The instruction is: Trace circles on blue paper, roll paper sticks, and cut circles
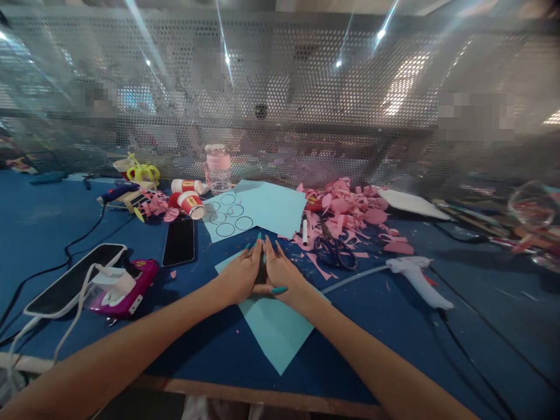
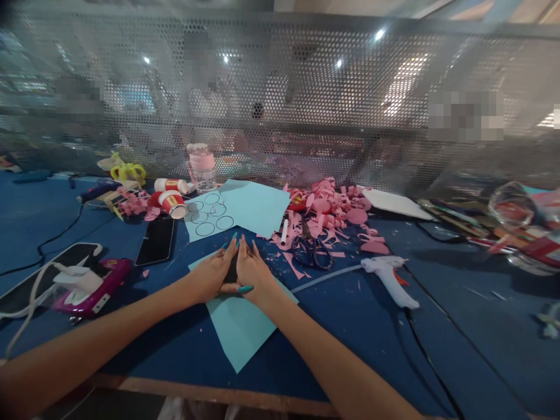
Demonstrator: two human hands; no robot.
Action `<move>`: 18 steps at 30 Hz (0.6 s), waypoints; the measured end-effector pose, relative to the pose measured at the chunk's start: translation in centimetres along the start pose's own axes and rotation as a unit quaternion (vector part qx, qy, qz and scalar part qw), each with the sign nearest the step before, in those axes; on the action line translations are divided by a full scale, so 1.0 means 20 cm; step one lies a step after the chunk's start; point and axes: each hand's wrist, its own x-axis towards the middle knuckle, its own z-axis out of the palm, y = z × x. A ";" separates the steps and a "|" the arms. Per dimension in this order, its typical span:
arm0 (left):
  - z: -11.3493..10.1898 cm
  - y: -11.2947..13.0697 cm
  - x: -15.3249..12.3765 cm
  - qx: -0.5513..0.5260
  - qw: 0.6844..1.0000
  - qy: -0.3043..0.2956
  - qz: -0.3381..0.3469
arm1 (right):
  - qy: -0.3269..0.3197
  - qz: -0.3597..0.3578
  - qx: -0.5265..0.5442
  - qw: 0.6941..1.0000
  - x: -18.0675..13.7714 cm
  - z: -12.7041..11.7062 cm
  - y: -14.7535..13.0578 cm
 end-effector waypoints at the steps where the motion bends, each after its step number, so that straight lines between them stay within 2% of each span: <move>1: 0.00 0.00 -0.01 -0.001 1.000 0.001 -0.002 | -0.001 -0.001 -0.002 1.000 -0.01 -0.01 -0.01; 5: 0.03 0.01 -0.03 -0.015 1.000 0.015 0.016 | -0.012 0.019 -0.013 1.000 -0.03 -0.04 -0.03; 11: 0.08 -0.03 -0.03 -0.022 0.996 0.082 0.012 | -0.003 0.023 -0.028 0.999 -0.03 -0.04 -0.04; 18: 0.05 -0.03 -0.03 -0.014 1.000 0.025 -0.008 | 0.014 0.023 -0.041 0.999 -0.03 -0.03 -0.04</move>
